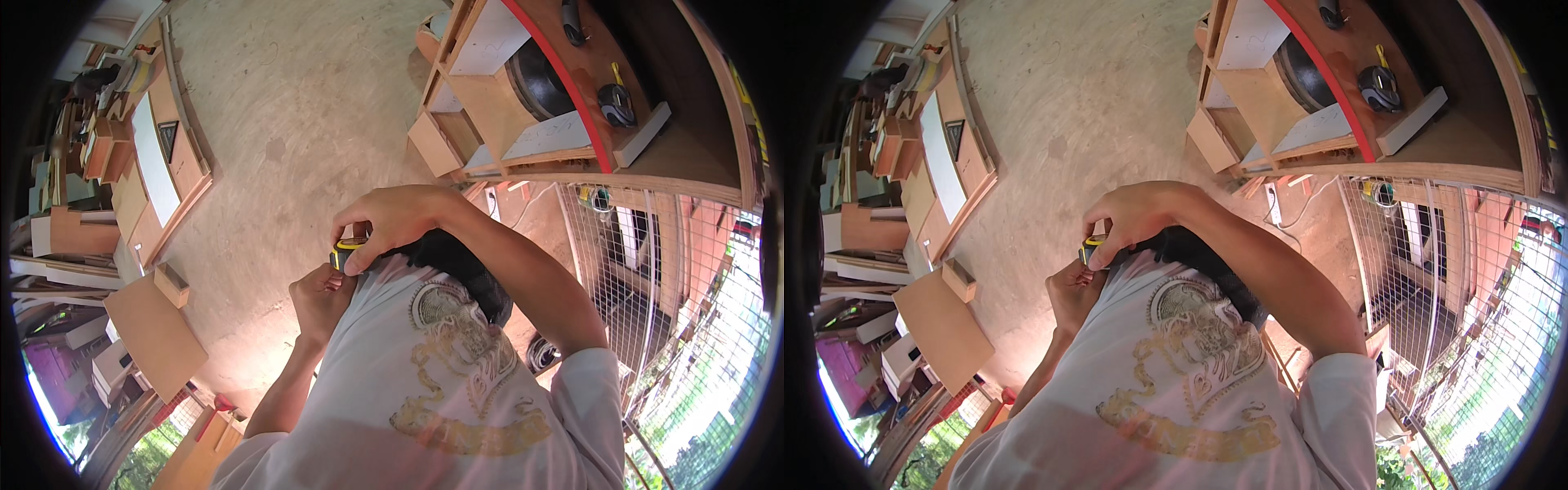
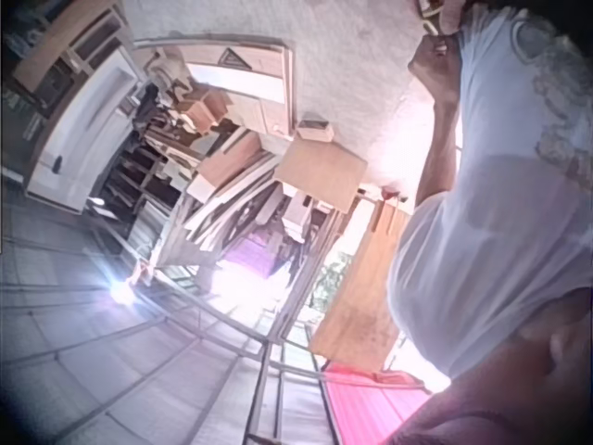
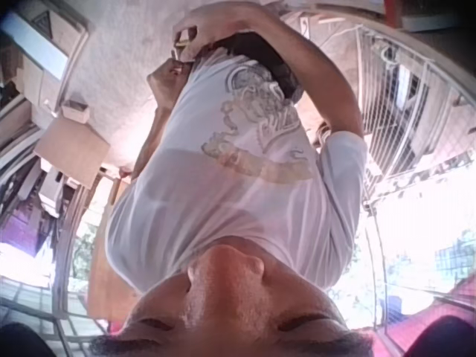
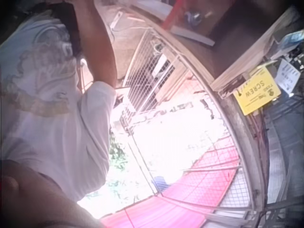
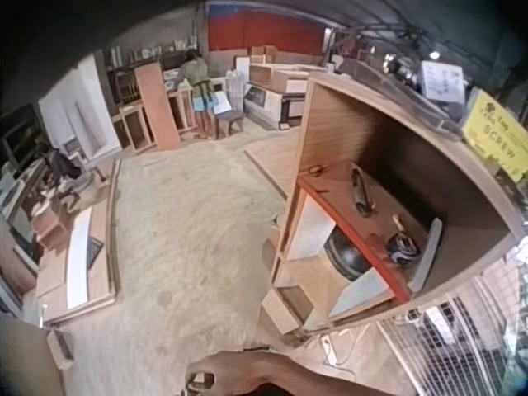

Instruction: The person measures a large sheet of plywood with a tape measure and marks it with a pencil. They then use a set square to draw straight lines on the sheet, preparing it for cutting.

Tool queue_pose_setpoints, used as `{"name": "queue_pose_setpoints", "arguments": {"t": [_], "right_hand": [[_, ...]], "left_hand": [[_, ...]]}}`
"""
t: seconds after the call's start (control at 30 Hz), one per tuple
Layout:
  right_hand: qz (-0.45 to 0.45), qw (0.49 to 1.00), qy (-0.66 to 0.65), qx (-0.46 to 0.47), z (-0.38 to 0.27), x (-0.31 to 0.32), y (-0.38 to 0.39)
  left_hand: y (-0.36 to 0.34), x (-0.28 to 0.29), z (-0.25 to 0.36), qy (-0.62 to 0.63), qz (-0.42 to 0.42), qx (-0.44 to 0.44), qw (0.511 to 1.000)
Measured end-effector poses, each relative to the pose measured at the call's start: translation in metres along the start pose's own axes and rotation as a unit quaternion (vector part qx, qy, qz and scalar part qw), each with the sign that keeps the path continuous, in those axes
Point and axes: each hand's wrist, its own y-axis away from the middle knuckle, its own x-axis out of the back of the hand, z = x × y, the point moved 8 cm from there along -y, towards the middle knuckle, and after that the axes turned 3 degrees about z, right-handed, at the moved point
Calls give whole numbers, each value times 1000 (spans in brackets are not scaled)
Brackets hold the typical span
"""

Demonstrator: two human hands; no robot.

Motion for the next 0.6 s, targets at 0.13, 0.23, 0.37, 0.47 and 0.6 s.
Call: {"name": "queue_pose_setpoints", "arguments": {"t": [0.13,0.23,0.37,0.47,0.6], "right_hand": [[-21,998,-47,-27,4,1,-3],[-14,999,-39,-10,9,5,-8],[-13,999,-36,-7,10,7,-10],[-10,996,-81,-35,18,6,-12],[-5,992,-125,-15,25,9,-7]], "left_hand": [[-3,0,-8,24,11,24,999],[-5,0,-9,21,10,24,999],[-9,2,-14,-6,18,-22,1000],[-8,3,10,-36,26,-110,993],[-11,4,12,-40,40,-123,991]]}}
